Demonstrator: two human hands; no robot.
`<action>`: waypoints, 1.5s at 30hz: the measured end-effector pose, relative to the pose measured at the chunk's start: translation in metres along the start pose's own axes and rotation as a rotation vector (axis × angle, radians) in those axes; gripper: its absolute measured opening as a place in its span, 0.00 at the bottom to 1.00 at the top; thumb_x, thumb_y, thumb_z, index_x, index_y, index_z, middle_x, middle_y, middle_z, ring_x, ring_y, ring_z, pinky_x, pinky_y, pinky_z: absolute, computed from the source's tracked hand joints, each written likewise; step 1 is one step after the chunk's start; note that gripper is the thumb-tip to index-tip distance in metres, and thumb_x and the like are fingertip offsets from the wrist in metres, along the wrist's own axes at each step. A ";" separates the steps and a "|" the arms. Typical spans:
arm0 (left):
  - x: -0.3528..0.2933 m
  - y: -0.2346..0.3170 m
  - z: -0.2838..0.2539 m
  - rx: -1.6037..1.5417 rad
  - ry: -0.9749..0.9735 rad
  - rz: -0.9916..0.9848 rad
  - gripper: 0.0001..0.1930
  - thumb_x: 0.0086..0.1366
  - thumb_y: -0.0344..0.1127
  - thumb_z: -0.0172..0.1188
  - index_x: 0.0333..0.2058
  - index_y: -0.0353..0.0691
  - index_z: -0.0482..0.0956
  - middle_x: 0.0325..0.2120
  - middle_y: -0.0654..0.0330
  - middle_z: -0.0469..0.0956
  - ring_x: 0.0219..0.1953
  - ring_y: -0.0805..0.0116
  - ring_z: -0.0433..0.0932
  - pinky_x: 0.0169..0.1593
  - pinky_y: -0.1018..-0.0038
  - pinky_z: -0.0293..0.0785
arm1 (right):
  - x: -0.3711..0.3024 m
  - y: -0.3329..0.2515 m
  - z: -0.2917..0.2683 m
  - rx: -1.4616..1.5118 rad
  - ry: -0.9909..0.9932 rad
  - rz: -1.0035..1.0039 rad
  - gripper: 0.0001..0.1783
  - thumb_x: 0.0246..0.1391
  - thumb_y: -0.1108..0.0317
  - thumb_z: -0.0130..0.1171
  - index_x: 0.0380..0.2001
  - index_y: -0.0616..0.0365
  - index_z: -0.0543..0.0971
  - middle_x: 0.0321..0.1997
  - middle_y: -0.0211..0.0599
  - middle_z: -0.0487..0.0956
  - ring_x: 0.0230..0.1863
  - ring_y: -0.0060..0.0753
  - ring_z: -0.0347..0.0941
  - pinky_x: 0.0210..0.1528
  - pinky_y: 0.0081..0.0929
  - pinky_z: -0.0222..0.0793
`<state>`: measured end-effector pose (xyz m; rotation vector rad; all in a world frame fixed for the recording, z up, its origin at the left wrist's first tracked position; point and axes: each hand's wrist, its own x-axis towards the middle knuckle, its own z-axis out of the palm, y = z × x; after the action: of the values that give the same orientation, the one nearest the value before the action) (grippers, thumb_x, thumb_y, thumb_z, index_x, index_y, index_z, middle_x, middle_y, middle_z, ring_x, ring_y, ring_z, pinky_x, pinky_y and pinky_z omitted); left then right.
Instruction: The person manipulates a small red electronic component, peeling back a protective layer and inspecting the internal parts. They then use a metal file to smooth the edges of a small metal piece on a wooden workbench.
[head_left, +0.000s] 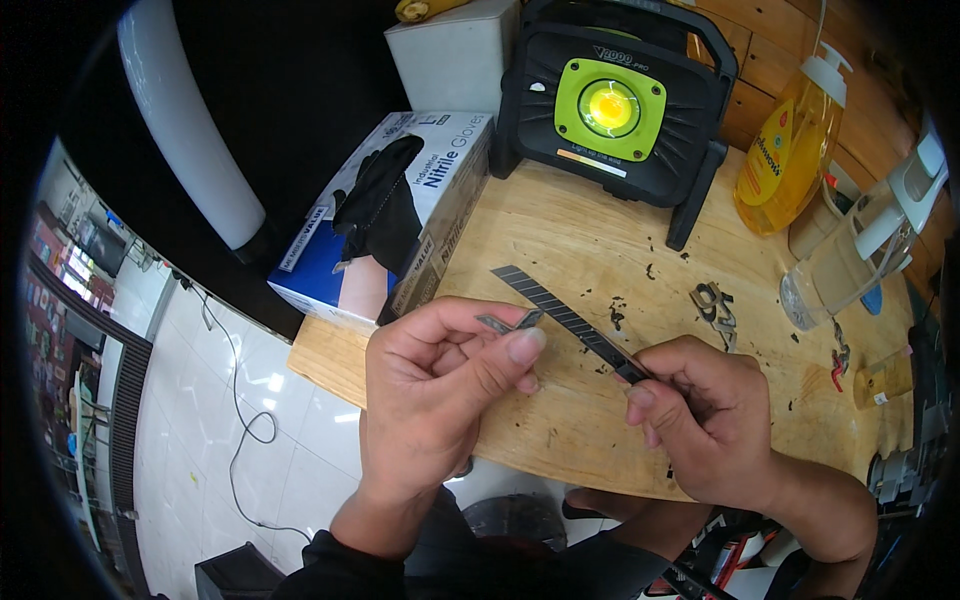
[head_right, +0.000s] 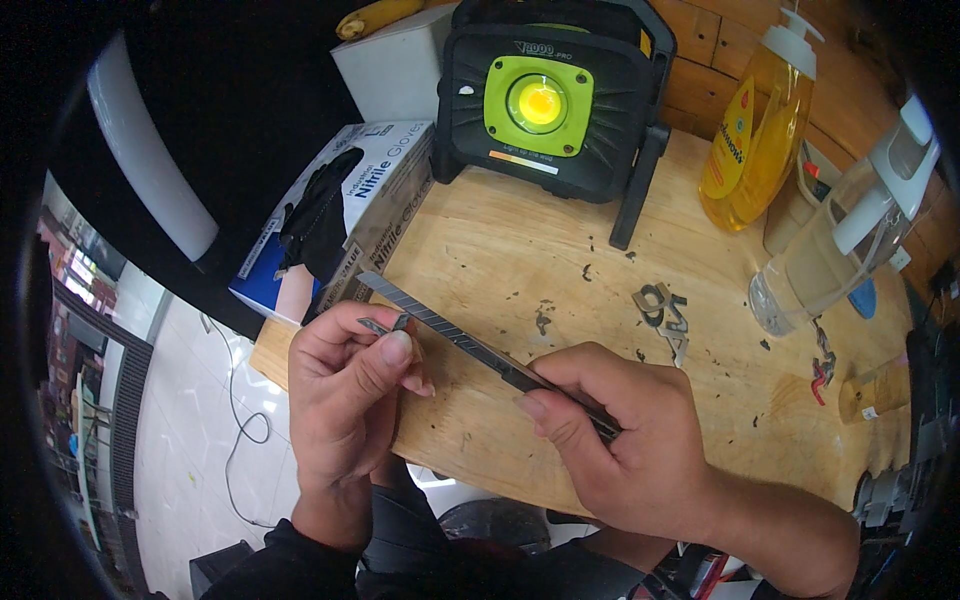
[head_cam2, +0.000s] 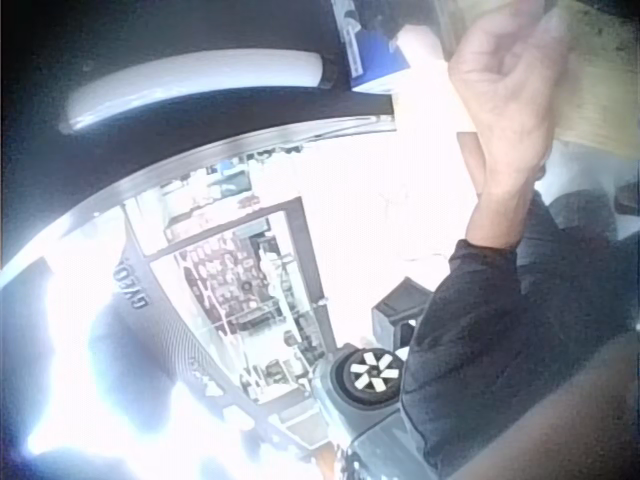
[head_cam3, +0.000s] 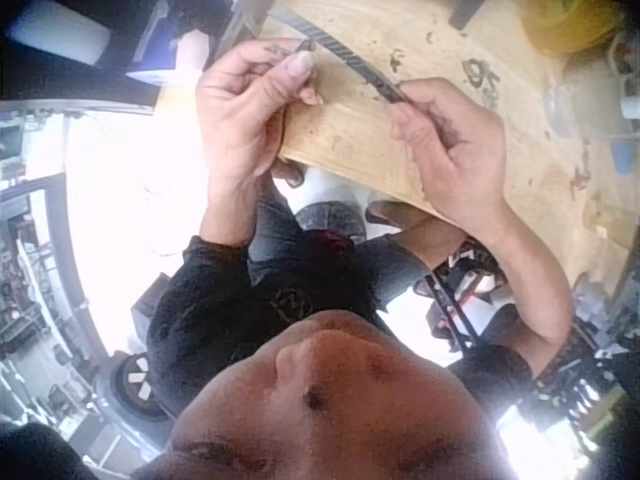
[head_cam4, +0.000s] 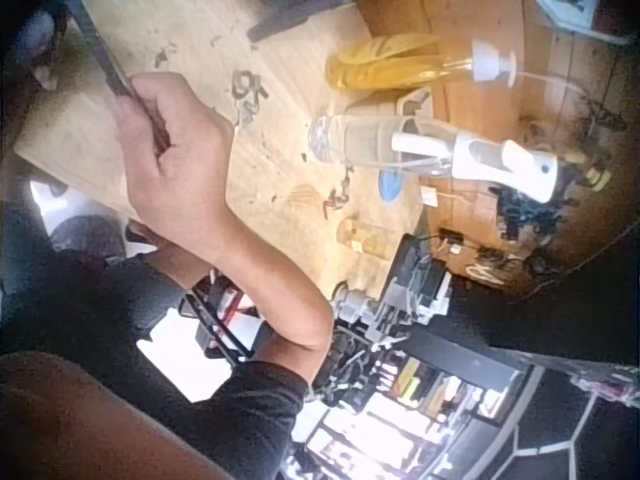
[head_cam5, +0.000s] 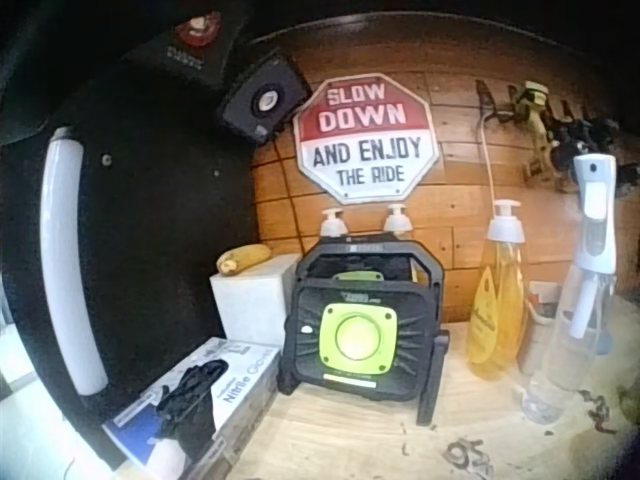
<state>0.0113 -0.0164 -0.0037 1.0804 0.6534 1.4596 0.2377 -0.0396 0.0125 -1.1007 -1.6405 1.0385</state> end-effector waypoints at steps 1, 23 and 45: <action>0.000 -0.001 -0.002 -0.006 -0.011 0.005 0.07 0.68 0.24 0.64 0.43 0.29 0.80 0.31 0.52 0.82 0.28 0.69 0.83 0.37 0.75 0.82 | 0.000 0.000 0.000 -0.002 -0.001 0.002 0.05 0.63 0.74 0.64 0.38 0.64 0.81 0.22 0.37 0.79 0.23 0.21 0.75 0.27 0.21 0.68; -0.002 0.008 0.005 0.018 -0.039 -0.088 0.10 0.64 0.22 0.70 0.43 0.27 0.82 0.32 0.53 0.86 0.32 0.76 0.84 0.36 0.82 0.81 | 0.004 -0.004 -0.001 -0.025 -0.043 0.014 0.04 0.63 0.74 0.64 0.36 0.64 0.81 0.20 0.35 0.78 0.22 0.18 0.75 0.25 0.20 0.66; -0.001 0.003 0.001 -0.020 0.002 -0.037 0.07 0.67 0.22 0.65 0.42 0.29 0.81 0.31 0.51 0.83 0.28 0.68 0.84 0.35 0.75 0.84 | 0.002 -0.006 -0.003 0.043 -0.051 0.065 0.04 0.65 0.75 0.62 0.38 0.66 0.79 0.21 0.32 0.79 0.22 0.14 0.72 0.25 0.17 0.64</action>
<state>0.0111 -0.0184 -0.0006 1.0466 0.6561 1.4330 0.2388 -0.0390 0.0190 -1.1140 -1.6243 1.1475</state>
